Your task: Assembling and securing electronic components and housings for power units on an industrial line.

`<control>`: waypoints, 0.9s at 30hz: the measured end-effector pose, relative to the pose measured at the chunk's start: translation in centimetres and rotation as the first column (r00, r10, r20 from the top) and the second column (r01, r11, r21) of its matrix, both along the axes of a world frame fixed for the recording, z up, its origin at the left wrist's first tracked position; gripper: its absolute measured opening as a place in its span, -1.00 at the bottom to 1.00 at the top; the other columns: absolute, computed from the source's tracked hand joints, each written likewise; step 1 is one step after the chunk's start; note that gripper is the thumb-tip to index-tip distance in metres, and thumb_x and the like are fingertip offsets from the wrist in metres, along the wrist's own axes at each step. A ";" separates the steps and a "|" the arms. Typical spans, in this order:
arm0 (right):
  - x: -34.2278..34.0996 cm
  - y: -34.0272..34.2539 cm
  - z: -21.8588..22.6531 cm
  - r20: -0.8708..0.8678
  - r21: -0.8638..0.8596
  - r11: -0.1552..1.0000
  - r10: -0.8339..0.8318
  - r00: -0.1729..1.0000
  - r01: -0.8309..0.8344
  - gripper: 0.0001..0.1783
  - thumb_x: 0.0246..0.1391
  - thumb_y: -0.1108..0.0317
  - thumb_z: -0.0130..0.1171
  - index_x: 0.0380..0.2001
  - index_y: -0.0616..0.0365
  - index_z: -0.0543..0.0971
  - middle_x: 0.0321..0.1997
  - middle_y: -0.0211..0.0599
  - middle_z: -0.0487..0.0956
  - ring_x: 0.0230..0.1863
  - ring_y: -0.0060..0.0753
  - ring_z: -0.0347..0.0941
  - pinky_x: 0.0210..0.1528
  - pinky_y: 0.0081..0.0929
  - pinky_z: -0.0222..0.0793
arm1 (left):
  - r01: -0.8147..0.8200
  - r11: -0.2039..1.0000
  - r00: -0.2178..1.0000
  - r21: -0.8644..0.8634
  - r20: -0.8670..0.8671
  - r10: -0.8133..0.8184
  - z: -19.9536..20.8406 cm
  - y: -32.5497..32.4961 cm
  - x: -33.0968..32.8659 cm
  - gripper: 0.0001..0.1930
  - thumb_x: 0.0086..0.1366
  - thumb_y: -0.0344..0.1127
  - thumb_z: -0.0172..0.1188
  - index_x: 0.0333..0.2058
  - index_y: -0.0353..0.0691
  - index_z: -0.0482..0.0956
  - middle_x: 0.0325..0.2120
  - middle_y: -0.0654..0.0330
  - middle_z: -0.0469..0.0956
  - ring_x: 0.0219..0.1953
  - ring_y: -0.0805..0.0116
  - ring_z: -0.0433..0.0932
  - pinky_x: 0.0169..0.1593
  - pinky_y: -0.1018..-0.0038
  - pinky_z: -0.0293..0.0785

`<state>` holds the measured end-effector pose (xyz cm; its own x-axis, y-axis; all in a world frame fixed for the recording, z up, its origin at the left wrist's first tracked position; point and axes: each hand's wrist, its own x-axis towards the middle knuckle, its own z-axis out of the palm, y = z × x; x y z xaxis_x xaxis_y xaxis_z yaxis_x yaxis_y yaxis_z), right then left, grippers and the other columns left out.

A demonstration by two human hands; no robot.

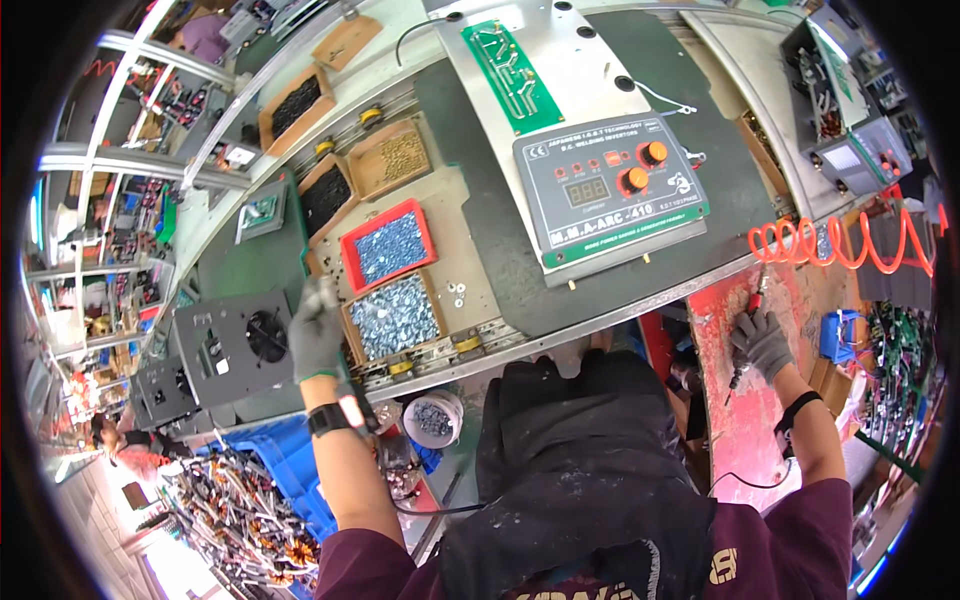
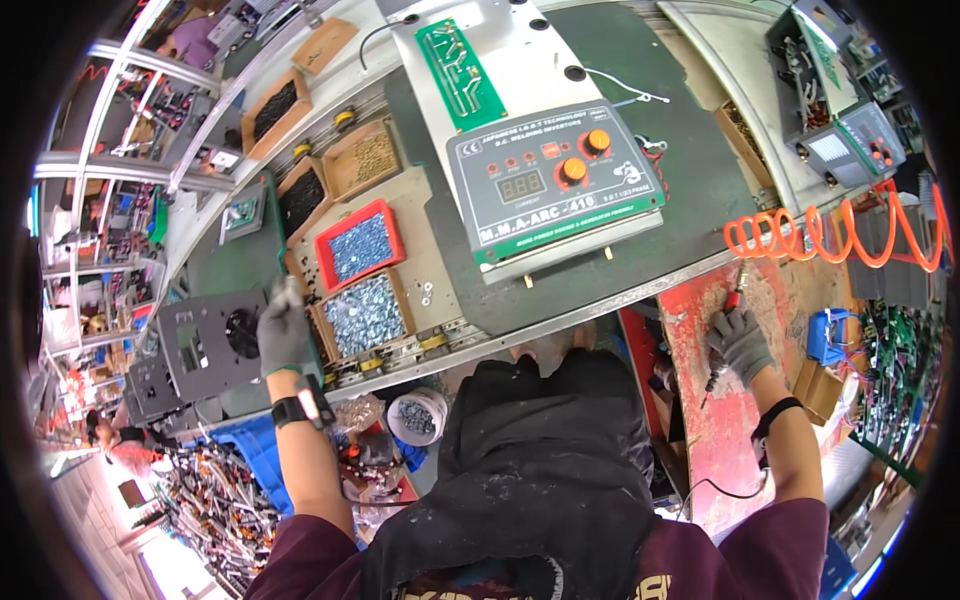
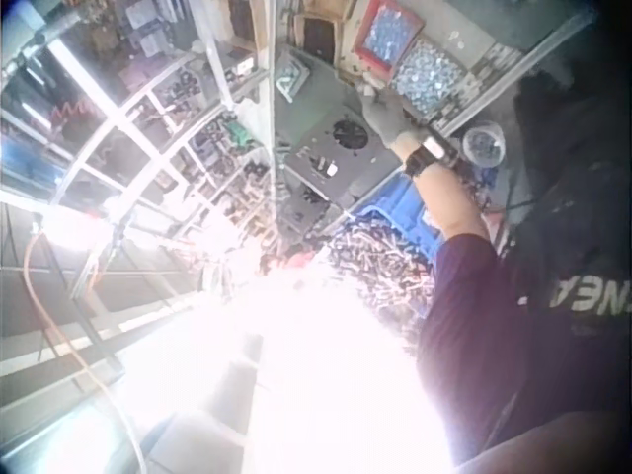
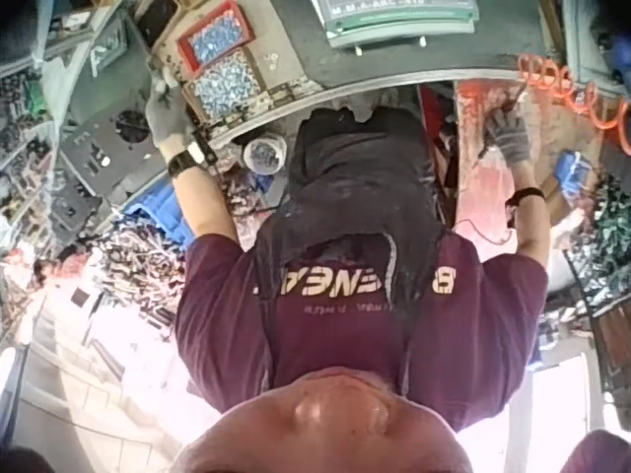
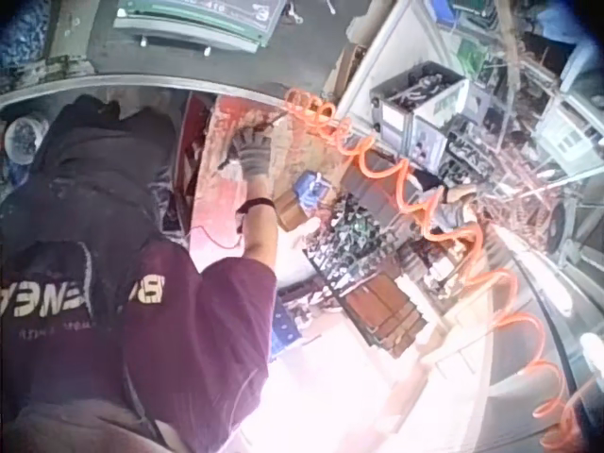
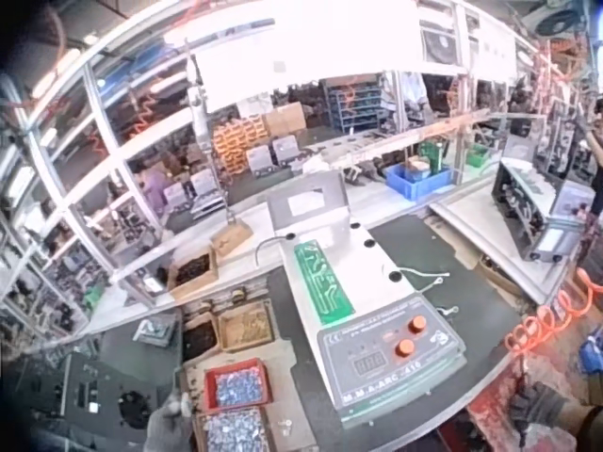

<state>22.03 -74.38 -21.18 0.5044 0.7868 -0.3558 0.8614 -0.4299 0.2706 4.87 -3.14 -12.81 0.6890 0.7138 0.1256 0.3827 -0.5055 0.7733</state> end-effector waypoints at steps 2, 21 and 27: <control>0.4 1.8 2.0 0.022 0.092 0.996 -0.001 1.000 -0.001 -0.75 -0.04 0.16 0.11 -0.23 -0.18 0.52 -0.02 -0.33 0.43 0.06 -0.06 0.34 0.09 -0.04 0.29 | 0.293 0.956 0.948 0.015 -0.133 -0.289 2.6 -4.0 0.4 -0.74 0.35 -0.37 0.19 -0.06 -0.41 0.57 -0.14 0.18 0.62 -0.09 0.46 0.53 0.05 0.56 0.40; -11.9 24.1 17.8 -0.964 0.163 0.426 -0.122 0.235 0.890 -0.23 0.02 -0.22 0.24 0.10 0.14 0.35 -0.37 0.11 0.58 -0.26 0.27 0.53 -0.24 -0.02 0.40 | 0.184 -0.119 0.957 -0.976 0.205 -0.205 5.7 -22.1 4.3 -0.67 0.43 -0.01 0.06 -0.28 -0.20 0.46 -0.57 0.30 0.43 -0.59 0.61 0.31 -0.54 0.70 0.23; -12.2 24.9 18.1 -0.959 0.128 0.440 -0.174 0.225 0.889 -0.24 0.05 -0.18 0.22 0.12 0.15 0.35 -0.38 0.12 0.59 -0.25 0.26 0.52 -0.23 0.00 0.39 | 0.107 0.174 0.932 -0.979 0.037 -0.361 6.3 -21.9 4.2 -0.56 0.38 0.12 0.08 -0.32 -0.20 0.48 -0.62 0.30 0.40 -0.66 0.61 0.27 -0.58 0.69 0.19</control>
<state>9.86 -49.45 -3.03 0.6706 0.5716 -0.4728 -0.0806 -0.5775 -0.8124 9.07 -25.07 -6.52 0.7618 -0.0092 -0.6477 0.5707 0.4825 0.6644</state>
